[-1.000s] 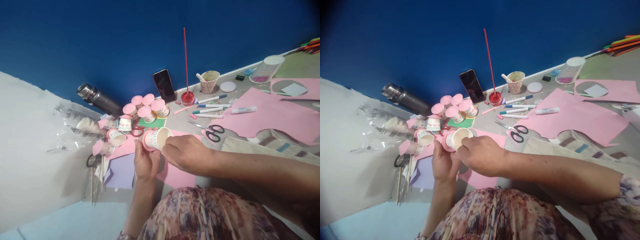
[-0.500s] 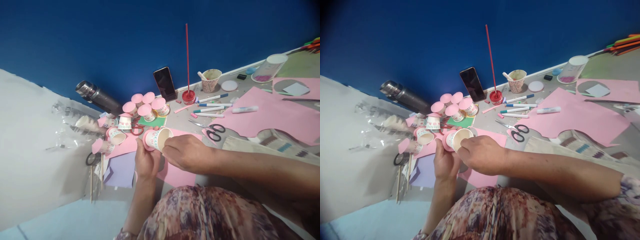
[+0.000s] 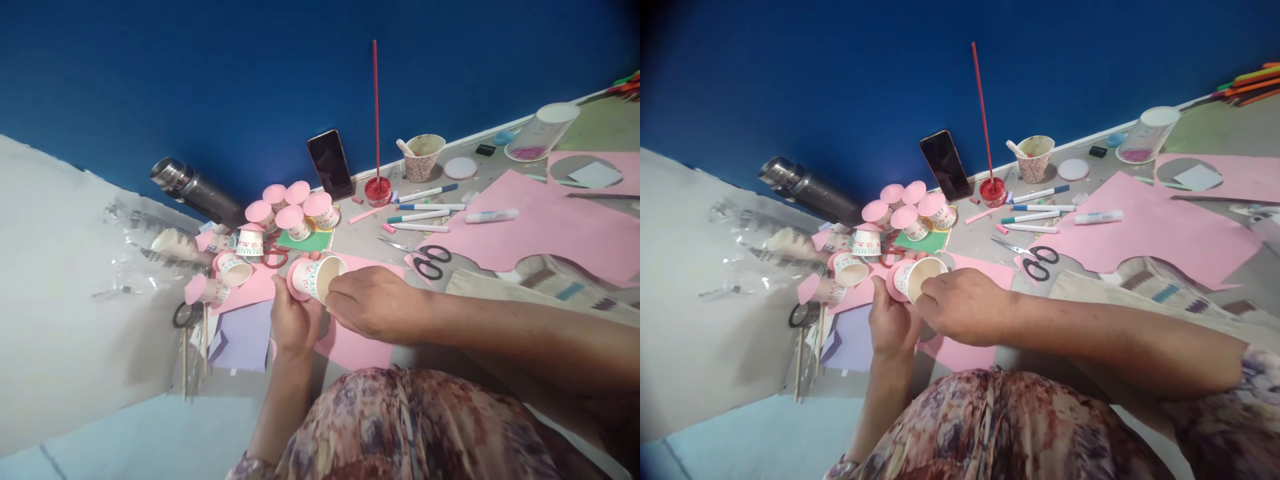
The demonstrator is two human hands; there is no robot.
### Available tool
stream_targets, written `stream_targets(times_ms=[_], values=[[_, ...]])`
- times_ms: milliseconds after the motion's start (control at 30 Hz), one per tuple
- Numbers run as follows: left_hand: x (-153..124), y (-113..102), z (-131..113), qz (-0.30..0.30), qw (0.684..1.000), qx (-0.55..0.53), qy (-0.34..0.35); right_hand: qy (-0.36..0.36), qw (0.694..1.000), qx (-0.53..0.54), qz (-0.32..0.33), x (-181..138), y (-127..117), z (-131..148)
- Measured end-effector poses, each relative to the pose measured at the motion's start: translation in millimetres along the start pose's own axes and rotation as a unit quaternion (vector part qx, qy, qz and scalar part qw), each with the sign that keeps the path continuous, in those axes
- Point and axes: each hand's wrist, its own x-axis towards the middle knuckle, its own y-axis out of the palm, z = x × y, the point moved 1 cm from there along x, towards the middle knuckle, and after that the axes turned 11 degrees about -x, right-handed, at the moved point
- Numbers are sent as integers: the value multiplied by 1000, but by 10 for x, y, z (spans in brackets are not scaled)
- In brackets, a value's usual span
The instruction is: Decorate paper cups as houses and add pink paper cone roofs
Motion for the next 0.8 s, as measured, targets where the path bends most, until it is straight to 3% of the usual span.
stream_targets(times_ms=[467, 800], values=[[-7, -58, 0, 35, 999, 25, -5, -18, 999, 17, 45, 26, -56, 1], [-13, -55, -3, 40, 999, 18, -9, -21, 999, 18, 26, 15, -29, -1]])
